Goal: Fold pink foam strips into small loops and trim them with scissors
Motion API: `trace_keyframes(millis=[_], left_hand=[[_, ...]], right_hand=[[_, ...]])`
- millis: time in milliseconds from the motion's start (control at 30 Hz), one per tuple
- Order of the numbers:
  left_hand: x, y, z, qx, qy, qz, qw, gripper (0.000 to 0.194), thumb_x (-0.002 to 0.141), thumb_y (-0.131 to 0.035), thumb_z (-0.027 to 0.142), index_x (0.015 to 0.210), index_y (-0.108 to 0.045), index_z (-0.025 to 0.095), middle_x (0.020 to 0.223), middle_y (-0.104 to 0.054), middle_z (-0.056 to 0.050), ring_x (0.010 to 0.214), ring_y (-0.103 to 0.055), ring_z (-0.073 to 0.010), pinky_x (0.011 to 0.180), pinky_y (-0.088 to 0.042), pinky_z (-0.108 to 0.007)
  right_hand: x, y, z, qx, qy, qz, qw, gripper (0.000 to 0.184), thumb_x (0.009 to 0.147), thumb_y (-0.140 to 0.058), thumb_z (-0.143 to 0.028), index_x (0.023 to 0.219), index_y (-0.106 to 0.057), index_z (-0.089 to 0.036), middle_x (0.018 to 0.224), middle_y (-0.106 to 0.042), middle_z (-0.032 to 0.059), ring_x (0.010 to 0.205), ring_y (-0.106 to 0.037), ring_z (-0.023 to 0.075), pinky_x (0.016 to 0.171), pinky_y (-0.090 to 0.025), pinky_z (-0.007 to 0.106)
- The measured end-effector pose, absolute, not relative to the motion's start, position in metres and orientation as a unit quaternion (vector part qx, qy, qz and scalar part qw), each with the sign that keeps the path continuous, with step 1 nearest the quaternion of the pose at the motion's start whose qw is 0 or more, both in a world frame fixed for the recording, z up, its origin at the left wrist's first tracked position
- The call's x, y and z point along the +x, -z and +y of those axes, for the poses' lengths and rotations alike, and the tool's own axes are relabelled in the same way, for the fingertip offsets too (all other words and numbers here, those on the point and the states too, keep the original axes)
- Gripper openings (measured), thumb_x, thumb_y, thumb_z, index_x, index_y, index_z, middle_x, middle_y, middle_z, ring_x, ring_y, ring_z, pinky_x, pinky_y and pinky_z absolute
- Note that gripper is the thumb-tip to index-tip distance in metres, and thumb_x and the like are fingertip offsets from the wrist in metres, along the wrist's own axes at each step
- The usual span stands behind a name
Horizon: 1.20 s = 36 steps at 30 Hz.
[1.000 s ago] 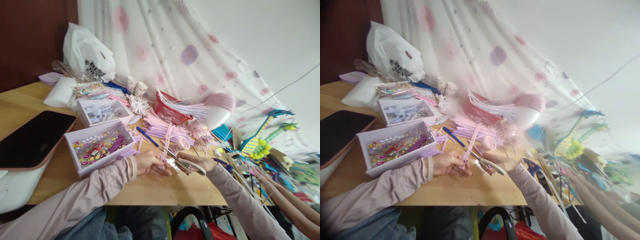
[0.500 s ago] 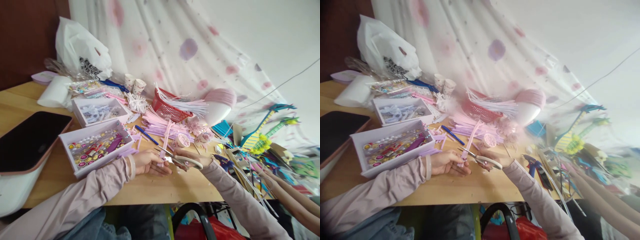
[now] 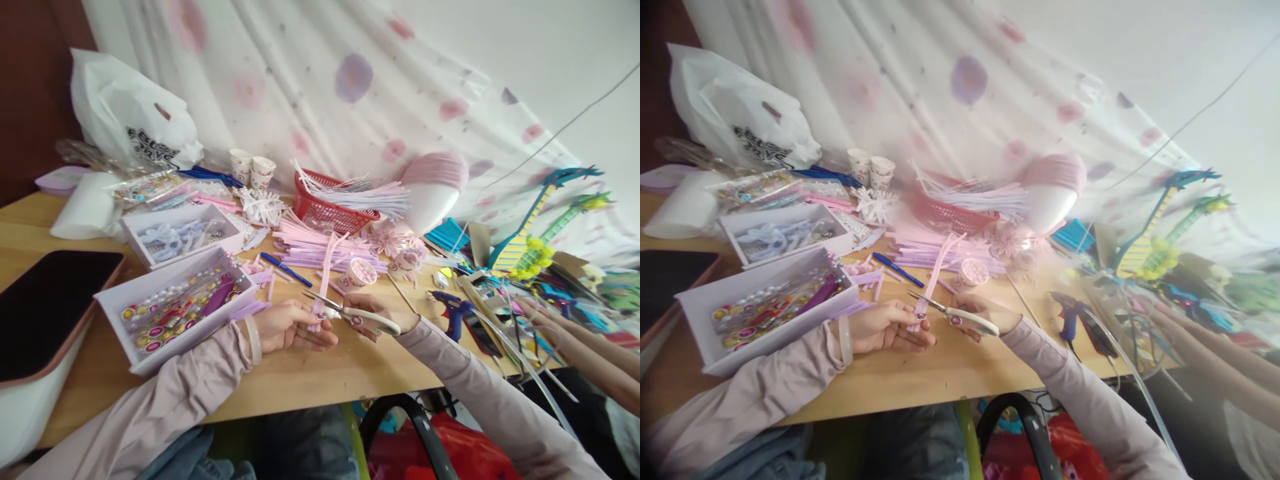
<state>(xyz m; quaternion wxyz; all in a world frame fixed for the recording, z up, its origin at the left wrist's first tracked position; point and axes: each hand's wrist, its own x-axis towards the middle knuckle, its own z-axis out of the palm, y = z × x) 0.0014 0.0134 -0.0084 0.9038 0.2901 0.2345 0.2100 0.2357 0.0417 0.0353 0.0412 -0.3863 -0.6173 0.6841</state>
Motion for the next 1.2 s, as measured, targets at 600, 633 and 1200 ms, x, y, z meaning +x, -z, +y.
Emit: trace_keyframes(millis=[600,633,1200], left_hand=[[0.0,0.005,0.01,0.305,-0.219,0.259,0.89,0.011,0.072,-0.067,0.019,0.071,-0.067,0.008,0.076,-0.073,-0.013,0.083,-0.069,-0.0243,0.087,-0.046,-0.039],[0.0,0.005,0.01,0.305,-0.222,0.257,0.89,0.011,0.073,-0.067,0.019,0.071,-0.067,0.008,0.076,-0.073,-0.013,0.083,-0.069,-0.0244,0.087,-0.046,-0.039],[0.001,0.008,0.009,0.359,-0.2,0.247,0.878,0.016,0.076,-0.066,0.025,0.073,-0.068,0.01,0.08,-0.073,-0.014,0.082,-0.069,-0.0226,0.082,-0.048,-0.035]], right_hand=[[0.241,-0.033,0.031,-0.481,-0.608,-0.626,0.087,0.041,0.066,-0.07,-0.045,0.08,-0.045,-0.016,0.064,-0.059,-0.0017,0.033,-0.045,0.0039,0.028,-0.031,0.014],[0.243,-0.032,0.031,-0.484,-0.581,-0.648,0.095,0.041,0.066,-0.069,-0.046,0.079,-0.045,-0.015,0.068,-0.06,-0.0002,0.036,-0.046,0.0042,0.03,-0.031,0.015],[0.24,-0.058,-0.002,-0.529,-0.091,-0.841,0.07,0.03,0.089,-0.043,-0.037,0.073,-0.059,-0.016,0.064,-0.06,0.0051,0.059,-0.055,0.0146,0.057,-0.037,0.025]])
